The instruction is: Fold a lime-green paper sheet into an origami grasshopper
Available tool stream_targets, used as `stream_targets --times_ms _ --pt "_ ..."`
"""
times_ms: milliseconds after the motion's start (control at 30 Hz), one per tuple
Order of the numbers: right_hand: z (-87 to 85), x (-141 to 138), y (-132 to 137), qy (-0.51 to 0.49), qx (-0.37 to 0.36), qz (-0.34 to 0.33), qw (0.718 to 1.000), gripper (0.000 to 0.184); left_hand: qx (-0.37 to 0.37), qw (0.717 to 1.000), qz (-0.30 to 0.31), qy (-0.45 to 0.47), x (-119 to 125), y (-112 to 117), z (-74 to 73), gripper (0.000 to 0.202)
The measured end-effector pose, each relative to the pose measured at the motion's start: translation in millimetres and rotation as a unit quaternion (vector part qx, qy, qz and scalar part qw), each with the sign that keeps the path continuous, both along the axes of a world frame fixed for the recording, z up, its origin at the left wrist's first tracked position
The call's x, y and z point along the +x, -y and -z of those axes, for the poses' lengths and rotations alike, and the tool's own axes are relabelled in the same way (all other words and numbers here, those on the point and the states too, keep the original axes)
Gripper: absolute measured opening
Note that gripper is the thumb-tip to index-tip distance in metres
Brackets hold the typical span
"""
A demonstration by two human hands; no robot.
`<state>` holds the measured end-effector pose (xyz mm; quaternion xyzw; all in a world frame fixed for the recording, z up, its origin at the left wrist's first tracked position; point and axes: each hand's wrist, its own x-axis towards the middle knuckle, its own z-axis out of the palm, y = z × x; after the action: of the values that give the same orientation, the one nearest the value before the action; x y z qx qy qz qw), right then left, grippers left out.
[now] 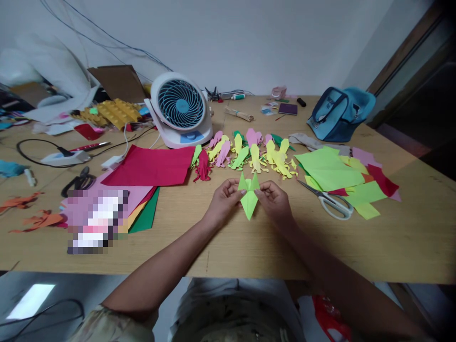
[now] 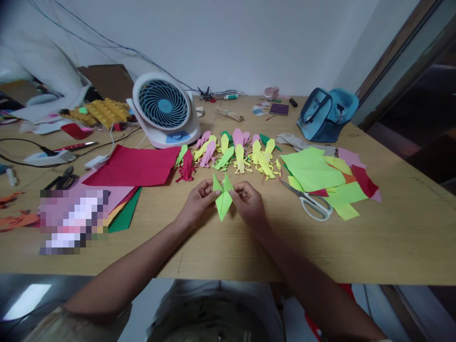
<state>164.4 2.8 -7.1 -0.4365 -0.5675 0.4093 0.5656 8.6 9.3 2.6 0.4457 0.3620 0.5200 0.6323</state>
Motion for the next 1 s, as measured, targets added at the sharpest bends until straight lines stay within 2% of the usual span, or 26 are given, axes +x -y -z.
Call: stream_targets --times_ms 133,267,333,367,433,533,633,700,833,1000 --pt "0.1 7.0 -1.0 0.094 0.080 0.012 0.992 0.015 0.008 0.998 0.044 -0.047 -6.6 -8.3 5.5 0.048" --pt "-2.3 20.0 8.5 0.229 0.148 0.008 0.962 0.001 0.087 0.976 0.062 -0.191 -15.7 -2.8 7.9 0.031" --pt "-1.8 27.2 19.6 0.279 0.173 -0.017 0.944 0.007 0.173 0.941 0.026 -0.289 -21.4 8.8 7.9 0.026" --pt "-0.5 30.6 26.1 0.304 0.182 -0.034 0.935 0.010 0.225 0.911 0.013 -0.347 -24.5 15.6 8.0 0.025" --pt "4.1 36.7 38.9 0.358 0.190 -0.068 0.912 0.014 0.302 0.851 0.039 -0.428 -29.8 28.5 9.1 0.023" --pt "13.3 42.7 52.9 0.440 0.191 -0.094 0.872 0.017 0.372 0.794 0.103 -0.470 -32.7 39.7 13.4 0.024" --pt "19.0 44.4 58.4 0.475 0.196 -0.088 0.853 0.019 0.415 0.763 0.138 -0.476 -28.9 40.8 18.0 0.029" --pt "19.4 43.8 59.5 0.472 0.196 -0.092 0.855 0.021 0.422 0.757 0.147 -0.477 -25.2 39.4 19.5 0.032" --pt "15.1 42.3 59.2 0.453 0.176 -0.115 0.866 0.022 0.399 0.775 0.148 -0.466 -20.0 37.1 18.7 0.025" --pt "7.1 41.8 50.6 0.389 0.105 -0.129 0.906 0.013 0.338 0.791 0.142 -0.489 -14.9 34.4 12.9 0.012"
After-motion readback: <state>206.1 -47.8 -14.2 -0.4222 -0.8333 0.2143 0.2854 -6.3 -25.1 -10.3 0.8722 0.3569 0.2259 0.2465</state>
